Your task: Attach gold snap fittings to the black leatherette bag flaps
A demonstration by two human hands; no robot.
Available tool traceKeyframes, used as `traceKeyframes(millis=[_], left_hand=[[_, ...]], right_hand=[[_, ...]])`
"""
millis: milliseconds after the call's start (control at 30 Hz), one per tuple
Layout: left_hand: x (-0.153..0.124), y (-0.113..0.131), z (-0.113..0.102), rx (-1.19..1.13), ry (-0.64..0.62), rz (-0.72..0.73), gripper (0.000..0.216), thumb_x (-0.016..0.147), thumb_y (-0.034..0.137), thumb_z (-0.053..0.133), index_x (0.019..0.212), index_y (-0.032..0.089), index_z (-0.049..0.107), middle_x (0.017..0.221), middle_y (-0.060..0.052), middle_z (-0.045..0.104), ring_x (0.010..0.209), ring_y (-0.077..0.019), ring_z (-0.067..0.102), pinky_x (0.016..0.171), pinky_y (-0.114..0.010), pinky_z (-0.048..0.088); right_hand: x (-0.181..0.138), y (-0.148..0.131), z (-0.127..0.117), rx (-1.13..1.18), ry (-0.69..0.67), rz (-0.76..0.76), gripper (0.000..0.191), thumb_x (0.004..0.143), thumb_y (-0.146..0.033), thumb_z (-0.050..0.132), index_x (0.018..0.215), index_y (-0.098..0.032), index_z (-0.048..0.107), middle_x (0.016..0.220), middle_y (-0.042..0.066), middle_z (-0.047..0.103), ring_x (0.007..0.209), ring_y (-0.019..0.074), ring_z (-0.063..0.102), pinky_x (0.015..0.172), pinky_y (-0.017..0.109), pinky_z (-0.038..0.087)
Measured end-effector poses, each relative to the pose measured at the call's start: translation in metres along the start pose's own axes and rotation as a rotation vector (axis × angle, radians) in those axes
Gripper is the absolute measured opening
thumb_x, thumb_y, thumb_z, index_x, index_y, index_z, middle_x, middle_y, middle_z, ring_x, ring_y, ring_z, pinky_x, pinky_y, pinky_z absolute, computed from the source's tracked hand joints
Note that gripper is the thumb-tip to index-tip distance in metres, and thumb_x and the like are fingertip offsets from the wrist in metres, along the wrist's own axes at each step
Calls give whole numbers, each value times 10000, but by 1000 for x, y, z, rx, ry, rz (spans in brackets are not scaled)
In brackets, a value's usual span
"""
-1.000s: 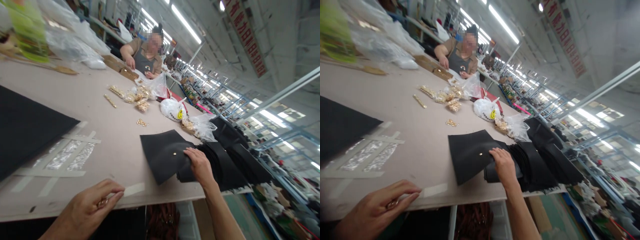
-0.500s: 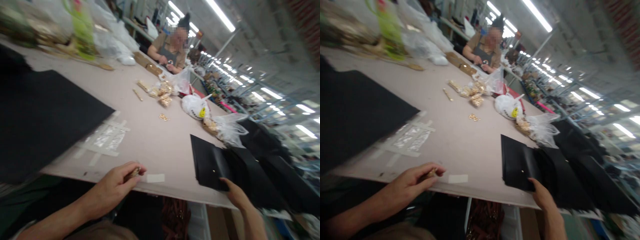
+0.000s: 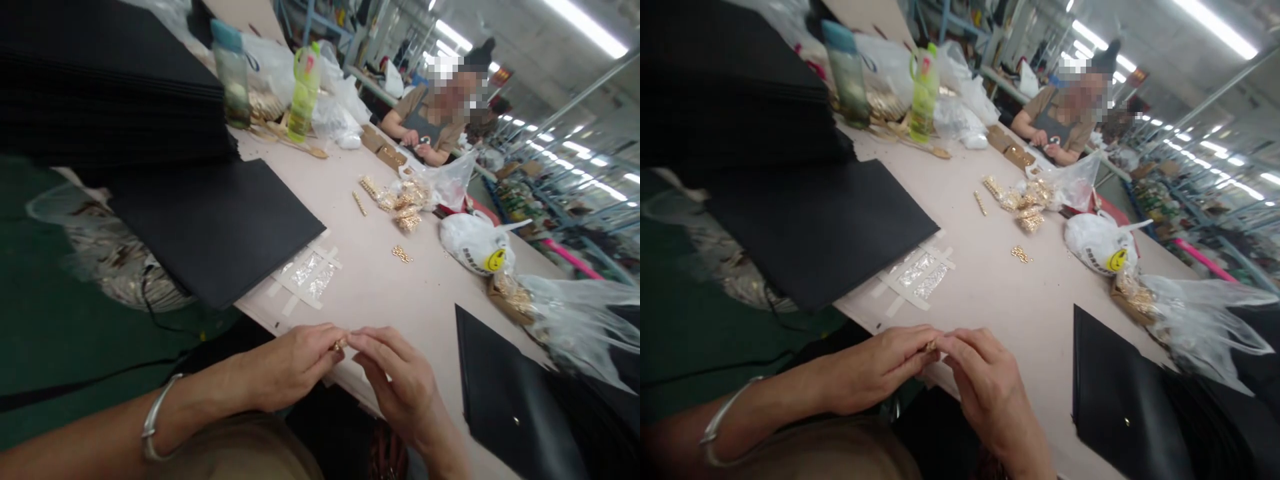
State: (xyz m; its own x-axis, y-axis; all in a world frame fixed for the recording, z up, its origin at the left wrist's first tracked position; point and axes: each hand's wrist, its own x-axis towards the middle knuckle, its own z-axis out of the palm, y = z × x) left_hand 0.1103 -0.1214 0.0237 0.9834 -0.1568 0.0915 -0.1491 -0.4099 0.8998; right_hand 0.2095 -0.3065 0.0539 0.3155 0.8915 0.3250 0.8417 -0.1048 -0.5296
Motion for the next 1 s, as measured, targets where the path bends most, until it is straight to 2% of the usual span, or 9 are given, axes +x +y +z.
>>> traceKeyframes(millis=[167, 233, 333, 467, 567, 667, 800, 867, 1000], left_hand=[[-18, -1, -24, -96, -104, -122, 226, 980, 196, 375, 948, 170, 598, 817, -2, 644, 753, -138, 634, 723, -240, 503], [-25, -4, -31, -48, -66, -113, 220, 980, 197, 371, 973, 166, 588, 855, -18, 653, 788, -148, 644, 758, -253, 513], [-35, -9, -33, 179, 107, -98, 227, 965, 154, 373, 1106, 168, 551, 1034, -71, 651, 959, -184, 628, 887, -310, 499], [-47, -15, -31, 383, 201, -144, 311, 907, 94, 403, 1195, 169, 496, 1108, -102, 623, 1040, -222, 598, 918, -358, 500], [-55, -16, -34, 404, 213, -166, 360, 856, 75, 438, 1200, 169, 492, 1109, -96, 616, 1009, -233, 599, 898, -370, 513], [-64, -16, -45, 317, 255, -162, 354, 863, 101, 454, 1206, 176, 501, 1097, -83, 620, 971, -220, 607, 881, -344, 513], [-83, -16, -65, 152, 500, -172, 317, 981, 184, 350, 1245, 201, 525, 1133, -63, 622, 1016, -189, 593, 935, -319, 461], [-96, -22, -74, -5, 694, -262, 286, 993, 260, 394, 1238, 235, 540, 970, -6, 626, 877, -149, 592, 813, -266, 471], [-124, -47, -89, -339, 1042, -458, 268, 899, 416, 576, 1072, 212, 574, 650, 80, 437, 564, -91, 408, 536, -209, 350]], right_hand=[[30, 0, 13, 144, -106, -75, 378, 926, -64, 532, 1222, -274, 636, 1040, 63, 674, 917, 168, 628, 762, 292, 549], [38, -3, 19, 206, -85, 43, 281, 935, -131, 553, 1149, -266, 672, 973, 50, 692, 848, 162, 651, 726, 271, 551], [52, -11, 32, 312, -23, 357, 162, 920, -275, 607, 1045, -239, 704, 862, 29, 719, 698, 148, 657, 650, 245, 551], [73, -20, 51, 508, -70, 562, 225, 842, -406, 691, 852, -184, 729, 761, 41, 720, 650, 162, 651, 601, 240, 543], [84, -23, 60, 570, -131, 523, 207, 833, -384, 706, 837, -178, 733, 751, 51, 722, 669, 172, 668, 618, 245, 553], [92, -26, 65, 478, -143, 322, 96, 838, -291, 701, 828, -206, 742, 771, 44, 725, 707, 172, 679, 673, 244, 552], [117, -21, 72, 473, -3, 239, 45, 827, -260, 708, 801, -224, 718, 770, 25, 711, 725, 164, 677, 664, 232, 548], [142, -11, 80, 482, 30, 299, 94, 820, -299, 721, 874, -222, 715, 789, 24, 717, 734, 168, 681, 656, 245, 554], [208, 16, 108, 457, 53, 331, 270, 782, -358, 738, 1004, -206, 717, 914, 49, 743, 830, 202, 694, 775, 339, 557]])
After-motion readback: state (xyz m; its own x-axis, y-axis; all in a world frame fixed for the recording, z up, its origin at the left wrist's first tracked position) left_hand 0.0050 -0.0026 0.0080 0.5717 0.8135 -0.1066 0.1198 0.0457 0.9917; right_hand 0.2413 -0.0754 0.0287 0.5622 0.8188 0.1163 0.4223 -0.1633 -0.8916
